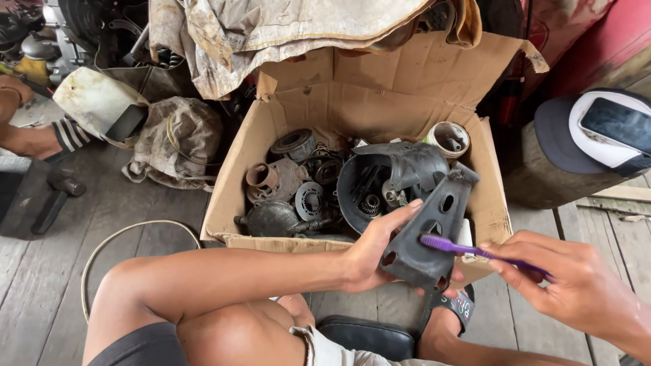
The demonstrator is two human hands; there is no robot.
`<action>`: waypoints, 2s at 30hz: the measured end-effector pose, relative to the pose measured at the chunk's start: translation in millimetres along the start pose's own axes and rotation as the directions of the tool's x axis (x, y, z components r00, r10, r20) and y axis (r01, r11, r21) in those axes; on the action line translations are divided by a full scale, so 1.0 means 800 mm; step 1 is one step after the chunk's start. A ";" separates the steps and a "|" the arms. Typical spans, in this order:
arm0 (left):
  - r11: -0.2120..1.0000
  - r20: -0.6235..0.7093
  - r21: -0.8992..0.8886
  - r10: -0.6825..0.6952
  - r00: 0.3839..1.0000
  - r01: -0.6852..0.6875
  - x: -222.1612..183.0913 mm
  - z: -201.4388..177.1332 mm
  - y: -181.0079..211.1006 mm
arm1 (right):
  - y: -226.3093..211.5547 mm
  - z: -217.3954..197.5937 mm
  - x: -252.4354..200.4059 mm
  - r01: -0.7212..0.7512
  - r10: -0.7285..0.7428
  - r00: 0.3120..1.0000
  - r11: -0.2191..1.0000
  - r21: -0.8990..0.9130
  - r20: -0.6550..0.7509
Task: Cleaning a metal automotive component using a toothbrush to remove dirt.
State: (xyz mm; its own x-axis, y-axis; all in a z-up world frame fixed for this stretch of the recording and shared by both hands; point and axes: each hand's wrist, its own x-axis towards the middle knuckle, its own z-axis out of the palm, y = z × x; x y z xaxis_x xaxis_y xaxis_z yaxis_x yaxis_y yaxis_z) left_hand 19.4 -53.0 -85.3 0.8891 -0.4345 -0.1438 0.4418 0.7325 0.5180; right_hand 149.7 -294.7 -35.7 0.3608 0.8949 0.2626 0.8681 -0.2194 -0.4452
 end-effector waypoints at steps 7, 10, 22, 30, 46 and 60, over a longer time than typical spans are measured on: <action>0.994 0.047 -0.107 -0.003 0.999 0.008 0.011 -0.011 0.001 | 0.010 -0.008 0.002 -0.041 0.040 0.999 0.999 -0.031 -0.012; 0.995 0.035 -0.100 -0.006 0.999 0.009 0.013 -0.014 0.000 | 0.004 -0.011 0.003 -0.048 0.049 0.997 0.999 0.017 -0.054; 0.991 0.061 -0.124 -0.037 0.997 0.044 0.011 -0.023 -0.006 | 0.024 -0.010 -0.011 -0.138 0.142 0.989 0.985 -0.102 0.036; 0.997 0.083 -0.077 -0.007 0.996 0.014 0.001 -0.015 -0.002 | 0.016 -0.011 -0.008 -0.061 0.061 0.998 0.998 0.018 -0.007; 0.996 -0.016 0.038 -0.080 0.997 0.080 -0.003 -0.013 -0.003 | 0.022 -0.018 -0.013 -0.100 0.099 0.992 0.995 0.004 0.074; 0.997 0.002 0.014 -0.080 0.997 0.080 -0.001 -0.011 0.001 | 0.032 -0.019 -0.017 -0.185 0.194 0.977 0.978 -0.097 0.091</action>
State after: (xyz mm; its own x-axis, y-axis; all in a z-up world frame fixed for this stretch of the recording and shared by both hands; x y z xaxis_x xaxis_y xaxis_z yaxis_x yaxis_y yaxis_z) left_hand 20.2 -47.6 -92.7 0.8506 -0.4930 -0.1829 0.5098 0.6878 0.5167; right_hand 172.4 -318.4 -38.0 0.4901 0.8668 0.0922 0.8151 -0.4183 -0.4009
